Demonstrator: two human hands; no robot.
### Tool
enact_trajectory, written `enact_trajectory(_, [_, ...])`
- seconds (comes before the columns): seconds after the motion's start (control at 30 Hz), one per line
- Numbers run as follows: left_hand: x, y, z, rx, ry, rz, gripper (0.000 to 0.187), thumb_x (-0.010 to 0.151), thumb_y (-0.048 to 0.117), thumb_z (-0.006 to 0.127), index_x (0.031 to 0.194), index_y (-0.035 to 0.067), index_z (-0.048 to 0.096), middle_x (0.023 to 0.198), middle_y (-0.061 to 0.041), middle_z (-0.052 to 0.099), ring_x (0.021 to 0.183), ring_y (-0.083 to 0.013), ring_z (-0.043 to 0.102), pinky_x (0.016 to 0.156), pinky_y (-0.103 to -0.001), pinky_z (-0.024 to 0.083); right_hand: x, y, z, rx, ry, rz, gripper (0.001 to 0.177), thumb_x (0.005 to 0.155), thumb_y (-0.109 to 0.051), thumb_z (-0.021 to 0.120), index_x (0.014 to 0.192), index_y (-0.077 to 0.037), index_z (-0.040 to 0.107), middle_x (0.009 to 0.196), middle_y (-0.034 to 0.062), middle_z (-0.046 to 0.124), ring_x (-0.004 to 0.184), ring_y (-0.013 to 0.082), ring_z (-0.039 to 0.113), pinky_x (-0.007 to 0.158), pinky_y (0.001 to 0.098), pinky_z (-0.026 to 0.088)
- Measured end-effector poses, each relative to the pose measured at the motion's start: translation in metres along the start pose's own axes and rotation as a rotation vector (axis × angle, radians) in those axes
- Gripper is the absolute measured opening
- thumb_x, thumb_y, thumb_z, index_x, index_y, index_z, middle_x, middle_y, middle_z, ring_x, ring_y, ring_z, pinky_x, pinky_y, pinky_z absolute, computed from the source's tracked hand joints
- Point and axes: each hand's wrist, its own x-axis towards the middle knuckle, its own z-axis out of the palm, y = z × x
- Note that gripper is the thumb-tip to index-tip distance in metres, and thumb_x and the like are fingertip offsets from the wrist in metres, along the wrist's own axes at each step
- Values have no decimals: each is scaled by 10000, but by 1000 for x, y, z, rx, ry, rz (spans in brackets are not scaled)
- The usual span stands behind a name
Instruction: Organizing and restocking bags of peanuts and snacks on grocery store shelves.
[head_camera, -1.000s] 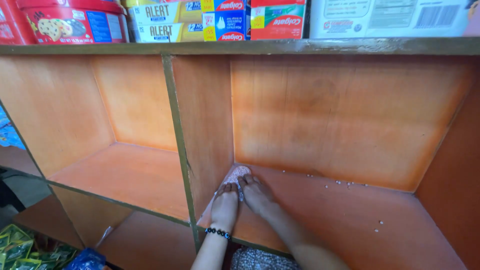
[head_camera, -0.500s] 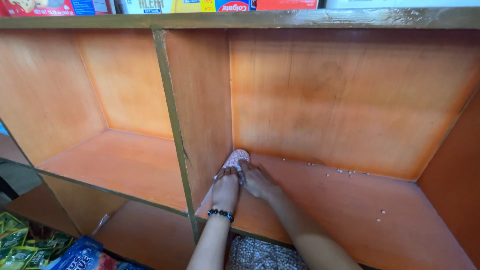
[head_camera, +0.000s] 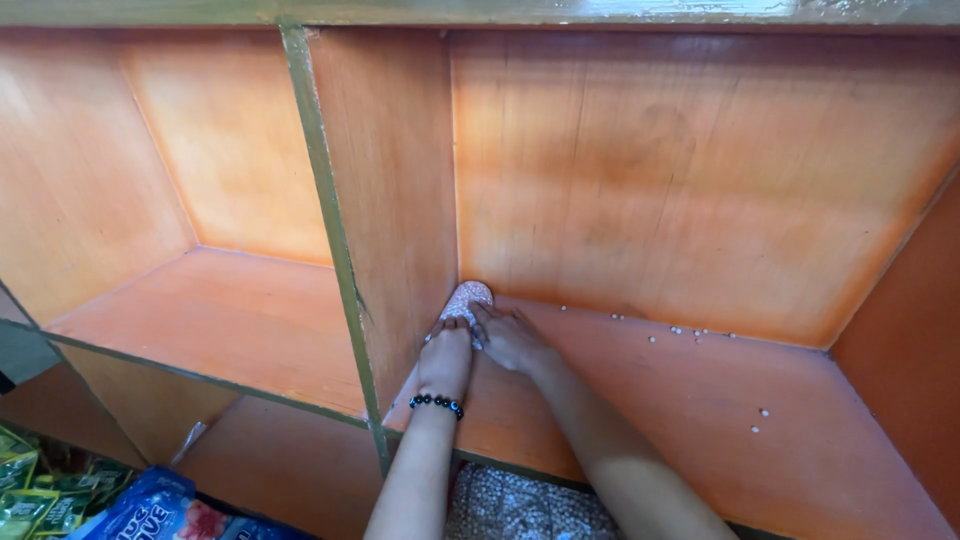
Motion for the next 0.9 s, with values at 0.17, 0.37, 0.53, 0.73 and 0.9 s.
enact_trajectory(0.17, [-5,0,3,23,10,5,276,945,53,509,1164,-5,666,1201,-178,695,1150,-283,682,913,-366,587,35,41,25,-29,180,-147,532,1039,-265,371,1556,-149,416,1609,140,443,1470,294,465,1254,386,366])
enact_trajectory(0.37, [-7,-3,15,105,92,62,354,927,75,515,1239,-25,649,1258,-194,683,1213,-300,649,1006,-360,535,33,19,7,-168,74,-26,567,1035,-219,283,1597,-141,284,1691,83,221,1536,241,254,1216,456,251])
enact_trajectory(0.53, [-9,0,10,114,77,55,384,925,82,509,1274,-23,631,1302,-187,668,1259,-301,618,1015,-363,517,38,16,10,-192,62,16,571,1034,-222,281,1595,-116,278,1693,79,222,1546,225,249,1218,462,255])
enact_trajectory(0.73, [-9,-2,14,102,100,47,390,954,110,489,1297,-20,620,1299,-189,662,1267,-287,615,1053,-379,509,59,39,39,-232,97,-25,560,1040,-209,286,1582,-69,290,1672,131,268,1527,259,303,1214,439,284])
enact_trajectory(0.9, [-11,3,-4,-9,59,-19,343,965,113,469,1248,-11,617,1288,-222,650,1234,-320,637,991,-408,545,46,54,60,-164,124,-64,585,1000,-97,306,1582,-41,297,1644,187,300,1475,334,369,1185,419,324])
